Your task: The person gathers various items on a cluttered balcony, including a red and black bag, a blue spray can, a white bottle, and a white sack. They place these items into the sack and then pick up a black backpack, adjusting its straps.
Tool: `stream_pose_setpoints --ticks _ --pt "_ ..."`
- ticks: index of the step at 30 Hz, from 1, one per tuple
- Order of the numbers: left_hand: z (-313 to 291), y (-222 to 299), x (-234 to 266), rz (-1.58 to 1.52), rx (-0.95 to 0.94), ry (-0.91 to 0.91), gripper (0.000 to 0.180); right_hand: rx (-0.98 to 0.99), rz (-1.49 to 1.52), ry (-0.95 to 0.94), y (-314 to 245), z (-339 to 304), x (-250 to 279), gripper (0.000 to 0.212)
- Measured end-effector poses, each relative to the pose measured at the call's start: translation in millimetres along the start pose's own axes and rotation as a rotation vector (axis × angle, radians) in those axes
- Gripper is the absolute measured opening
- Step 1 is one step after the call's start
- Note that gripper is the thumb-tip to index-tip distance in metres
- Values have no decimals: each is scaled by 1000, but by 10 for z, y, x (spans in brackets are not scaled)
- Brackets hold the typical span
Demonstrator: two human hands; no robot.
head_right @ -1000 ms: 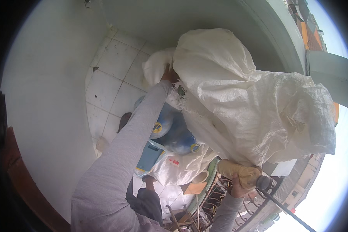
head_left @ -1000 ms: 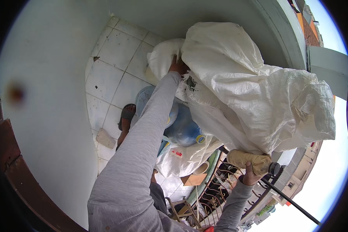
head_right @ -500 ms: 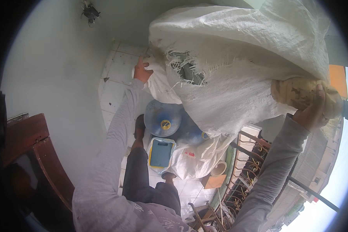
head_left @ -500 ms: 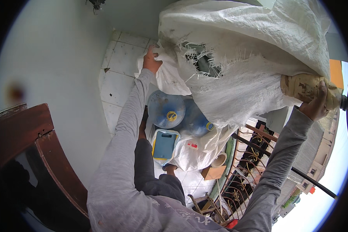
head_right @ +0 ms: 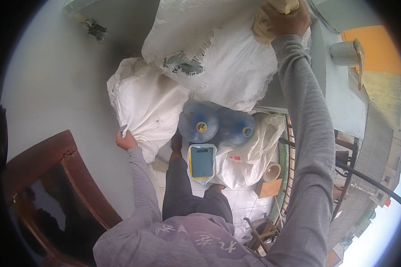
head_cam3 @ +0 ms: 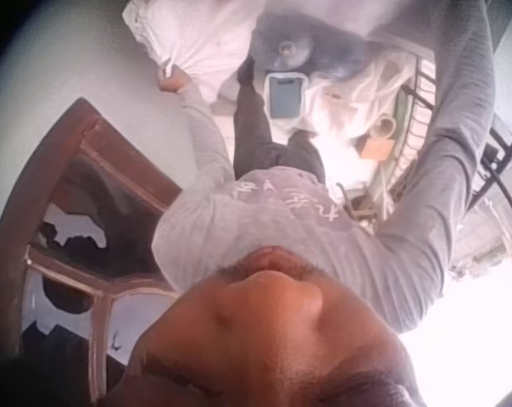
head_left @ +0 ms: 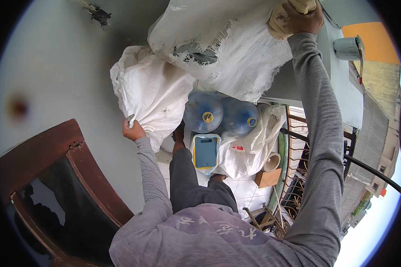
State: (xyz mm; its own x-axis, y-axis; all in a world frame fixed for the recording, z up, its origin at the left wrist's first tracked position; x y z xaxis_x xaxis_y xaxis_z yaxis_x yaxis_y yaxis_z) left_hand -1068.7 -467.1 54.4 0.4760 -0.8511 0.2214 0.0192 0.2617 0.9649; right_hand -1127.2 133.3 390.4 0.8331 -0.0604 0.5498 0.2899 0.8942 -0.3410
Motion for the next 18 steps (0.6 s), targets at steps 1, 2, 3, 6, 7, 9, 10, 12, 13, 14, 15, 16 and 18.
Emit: stream_pose_setpoints --ticks 1,2,3,6,7,9,10,12,13,14,15,16,18 --pt "-167 -85 132 26 10 -5 28 -19 -26 -101 -109 -138 -122 57" --pt "-306 -231 236 75 32 -27 27 -37 -50 -207 -197 -303 -242 47" --pt "-420 -386 335 130 48 -53 27 84 -141 -247 -3 -468 -442 52" --pt "-642 -1008 541 234 151 -37 27 181 -228 -389 -21 -1111 -821 51" --pt "-718 -1267 603 247 176 -61 25 161 -265 -444 49 -1337 -894 51" --pt "-791 -1673 768 284 225 -91 22 88 -312 -561 229 -1751 -997 54" --pt "-742 -1781 770 352 306 -174 18 28 -340 -626 386 -1952 -1022 56" --pt "-598 -1869 619 672 682 -436 48 -81 -410 -589 738 -2237 -992 61" --pt "-479 -2146 657 895 891 -563 90 -93 -378 -588 807 -2277 -977 63" --pt "-281 -1976 460 873 933 -494 101 -112 -390 -580 964 -2350 -887 64" --pt "-18 -1719 176 855 960 -432 112 -143 -407 -564 1084 -2398 -782 66" --pt "203 -1912 130 863 946 -255 117 -123 -364 -565 1023 -2403 -755 67" --pt "456 -2458 135 821 957 -30 118 -82 -313 -545 853 -2405 -617 69"
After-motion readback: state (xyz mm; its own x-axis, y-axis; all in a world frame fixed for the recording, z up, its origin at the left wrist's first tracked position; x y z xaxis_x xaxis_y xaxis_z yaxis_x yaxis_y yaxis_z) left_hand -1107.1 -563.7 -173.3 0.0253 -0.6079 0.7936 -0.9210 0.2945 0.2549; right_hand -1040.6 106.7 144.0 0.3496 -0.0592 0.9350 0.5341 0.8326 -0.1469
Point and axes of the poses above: each hand's wrist, its own z-axis towards the middle knuckle, its own x-axis out of the back of the hand, y = z × x, the point moved 4 cm from there along z, towards the middle knuckle, and after that the axes turned 13 degrees about -z, right-handed, at the moved point
